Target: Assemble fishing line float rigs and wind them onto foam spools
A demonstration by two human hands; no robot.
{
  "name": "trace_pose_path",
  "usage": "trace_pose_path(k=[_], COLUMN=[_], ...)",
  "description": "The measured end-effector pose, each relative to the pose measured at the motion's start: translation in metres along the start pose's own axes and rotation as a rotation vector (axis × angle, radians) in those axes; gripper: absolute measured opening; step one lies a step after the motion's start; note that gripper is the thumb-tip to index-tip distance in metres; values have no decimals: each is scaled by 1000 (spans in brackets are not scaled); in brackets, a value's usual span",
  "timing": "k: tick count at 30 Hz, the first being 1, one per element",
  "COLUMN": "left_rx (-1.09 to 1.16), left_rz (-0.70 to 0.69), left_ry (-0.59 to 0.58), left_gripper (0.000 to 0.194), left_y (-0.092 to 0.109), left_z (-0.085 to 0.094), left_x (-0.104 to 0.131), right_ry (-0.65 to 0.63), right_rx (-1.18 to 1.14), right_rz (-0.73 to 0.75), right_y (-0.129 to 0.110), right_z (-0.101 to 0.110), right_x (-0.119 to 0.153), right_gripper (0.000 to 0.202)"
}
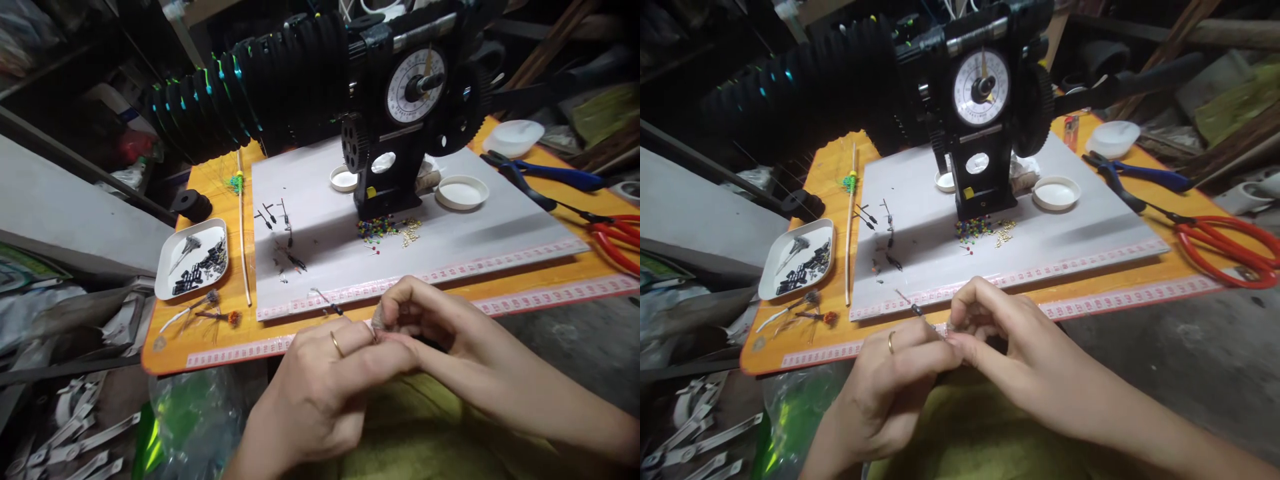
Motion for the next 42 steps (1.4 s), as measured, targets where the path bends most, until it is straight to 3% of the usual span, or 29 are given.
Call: trace_pose_path(k=[4,9,17,21,24,28,31,35,42], left_rx=[328,518,399,354,313,100,2,-108,-309], left_rz=[174,292,218,185,150,77,78,-22,-170], left_ry=[171,330,537,617,637,644,550,375,397], left_gripper=[38,36,38,42,41,46,59,65,55], left_y=[-27,-42,-28,-21,-18,-9,-4,11,20], left_z=[-5,-8,14,24,26,29,26,23,39], left_x=[15,30,18,12,11,14,8,-11,-28], right_ry=[64,148,291,296,253,330,376,328,270], right_rx=[147,433,725,748,702,588,477,404,352], right_rz=[123,356,571,542,476,499,473,427,391], right_y=[-12,-34,-50,-50,-51,-61,-61,-63,-78], right_z=[2,-1,-8,-5,-2,9,19,23,27], right_x=[1,15,34,36,33,37,38,32,17], right_gripper=[3,26,40,40,24,29,32,31,24])
Point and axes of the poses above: each hand's wrist, its own x-axis away from the middle knuckle, its own z-axis out of the back of the hand, y = z × x, the point moved 10 cm from there along -x, towards the middle knuckle, and after that the axes turned 12 degrees about -x, right-handed, at the moved point
